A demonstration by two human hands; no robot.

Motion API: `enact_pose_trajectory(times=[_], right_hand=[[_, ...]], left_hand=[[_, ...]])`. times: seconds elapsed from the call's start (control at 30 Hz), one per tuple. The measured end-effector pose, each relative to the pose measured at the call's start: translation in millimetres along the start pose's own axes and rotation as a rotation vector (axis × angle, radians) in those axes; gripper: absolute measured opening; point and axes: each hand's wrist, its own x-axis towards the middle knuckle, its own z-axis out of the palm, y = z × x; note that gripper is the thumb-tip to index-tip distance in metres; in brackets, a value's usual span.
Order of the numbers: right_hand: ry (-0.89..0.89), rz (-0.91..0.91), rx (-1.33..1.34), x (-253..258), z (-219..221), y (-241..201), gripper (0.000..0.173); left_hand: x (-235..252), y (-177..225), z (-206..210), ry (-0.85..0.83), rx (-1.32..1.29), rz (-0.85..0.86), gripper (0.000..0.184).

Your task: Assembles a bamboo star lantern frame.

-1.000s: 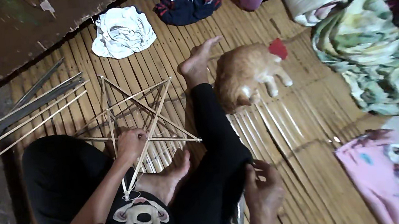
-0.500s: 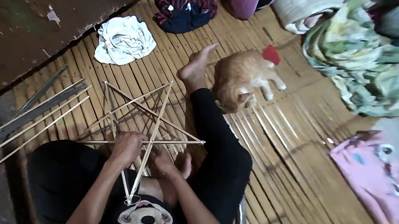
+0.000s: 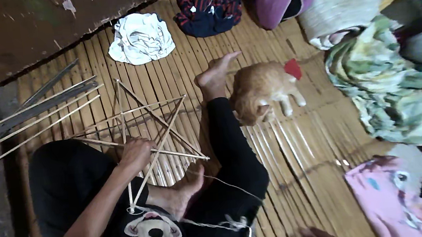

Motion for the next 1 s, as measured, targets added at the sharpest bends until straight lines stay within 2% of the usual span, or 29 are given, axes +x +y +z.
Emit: enact_pose_trajectory(times=[0.03,0.1,0.13,0.17,0.2,0.23,0.3,0.33,0.4,0.43,0.47,0.53,0.6,0.67,0.73,0.8,0.83,0.87,0.93,1.0], right_hand=[[-0.026,0.15,-0.082,-2,-8,-45,0.025],[-0.165,0.509,-0.3,19,-1,-194,0.02],[-0.192,0.446,-0.282,23,4,-237,0.02],[-0.211,0.329,-0.237,21,6,-252,0.022],[-0.231,0.268,-0.237,19,7,-254,0.024],[-0.251,0.286,-0.286,16,7,-247,0.026],[-0.341,0.534,-0.42,16,1,-205,0.033],[-0.395,0.631,-0.418,18,-6,-156,0.039],[-0.232,0.28,-0.261,6,-19,20,0.035],[-0.137,0.249,-0.164,9,-18,76,0.033],[-0.078,0.301,-0.119,13,-16,99,0.03],[0.004,0.424,-0.189,24,-13,96,0.025],[0.152,0.448,-0.284,30,-11,74,0.026],[0.334,0.304,-0.3,34,-2,45,0.024],[0.383,0.051,-0.242,43,18,17,0.02],[0.278,-0.158,-0.165,61,51,-6,0.018],[0.2,-0.206,-0.163,70,70,-16,0.021],[0.122,-0.206,-0.196,79,89,-26,0.026],[-0.068,-0.081,-0.369,91,117,-50,0.035],[-0.235,0.039,-0.552,101,130,-67,0.035]], left_hand=[[-1,0,1,0.007,0.0,0.006,0.027],[-1,1,1,0.056,-0.01,0.019,0.025],[-2,2,0,0.089,-0.026,0.026,0.025],[-4,3,-2,0.122,-0.048,0.031,0.025],[-6,3,-4,0.147,-0.072,0.03,0.025],[-8,2,-8,0.169,-0.096,0.025,0.026],[-11,0,-16,0.202,-0.112,0.008,0.026],[-14,-3,-19,0.21,-0.117,0.002,0.026],[-17,-6,-23,0.223,-0.124,0.01,0.026],[-17,-6,-24,0.232,-0.131,0.023,0.026],[-17,-3,-24,0.234,-0.141,0.034,0.026],[-18,6,-22,0.214,-0.16,0.048,0.025],[-17,19,-18,0.138,-0.166,0.051,0.024],[-16,29,-13,0.028,-0.17,0.037,0.027],[-15,36,-9,0.046,-0.182,0.045,0.026],[-16,37,-9,0.177,-0.222,0.051,0.024],[-18,36,-12,0.244,-0.242,0.036,0.025],[-21,33,-15,0.321,-0.267,0.017,0.026],[-29,21,-23,0.467,-0.294,-0.042,0.026],[-41,3,-30,0.554,-0.31,-0.128,0.024]])
